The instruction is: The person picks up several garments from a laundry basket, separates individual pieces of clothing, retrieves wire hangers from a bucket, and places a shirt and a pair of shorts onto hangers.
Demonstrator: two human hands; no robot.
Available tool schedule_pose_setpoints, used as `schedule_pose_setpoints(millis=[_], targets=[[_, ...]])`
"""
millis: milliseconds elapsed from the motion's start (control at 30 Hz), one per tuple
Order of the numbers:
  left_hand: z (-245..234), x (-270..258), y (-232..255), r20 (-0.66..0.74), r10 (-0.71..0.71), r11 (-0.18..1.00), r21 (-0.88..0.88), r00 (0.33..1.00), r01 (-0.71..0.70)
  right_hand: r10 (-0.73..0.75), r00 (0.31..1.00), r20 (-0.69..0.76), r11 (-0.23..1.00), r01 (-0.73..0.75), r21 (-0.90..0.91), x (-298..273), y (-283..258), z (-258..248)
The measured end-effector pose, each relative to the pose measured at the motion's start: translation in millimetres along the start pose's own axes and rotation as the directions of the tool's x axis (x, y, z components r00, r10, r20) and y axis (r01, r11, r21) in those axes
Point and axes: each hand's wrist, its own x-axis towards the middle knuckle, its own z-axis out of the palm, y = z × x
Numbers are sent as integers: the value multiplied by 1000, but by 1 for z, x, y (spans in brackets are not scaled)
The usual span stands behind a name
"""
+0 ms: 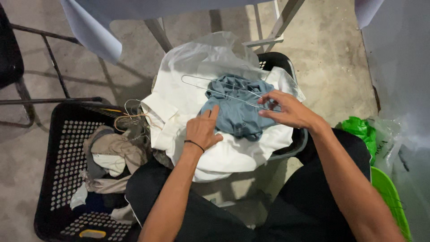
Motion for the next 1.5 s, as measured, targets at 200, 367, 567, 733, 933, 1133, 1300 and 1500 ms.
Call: schedule_pose_setpoints(millis=[200,367,567,733,933,1133,1300,1500], targets=[[-9,6,-1,7,-146,986,-83,989,146,116,974,-197,970,-153,-186,-1,-24,-11],[-23,3,-2,-104,-162,979,-141,981,147,265,918,-296,873,-359,-329,3,-44,-7],[-21,0,-10,-61,-242,962,-142,968,232,234,909,-345,835,-369,-408,8,-27,11],[-17,-2,-26,-22,-288,952,-114,957,284,106,948,-301,913,-213,-348,9,0,26],[32,-13,-20,-16,-274,961,-46,962,273,55,973,-224,976,-100,-195,26,-1,61],[138,-33,30,-210,-159,966,168,965,195,361,920,-154,917,-380,-121,65,-49,131],[164,-45,51,-180,14,974,223,984,27,216,946,-242,942,-267,-205,87,-64,184],[127,-44,64,-379,20,997,76,925,10,457,883,-103,874,-468,-132,113,-54,234]])
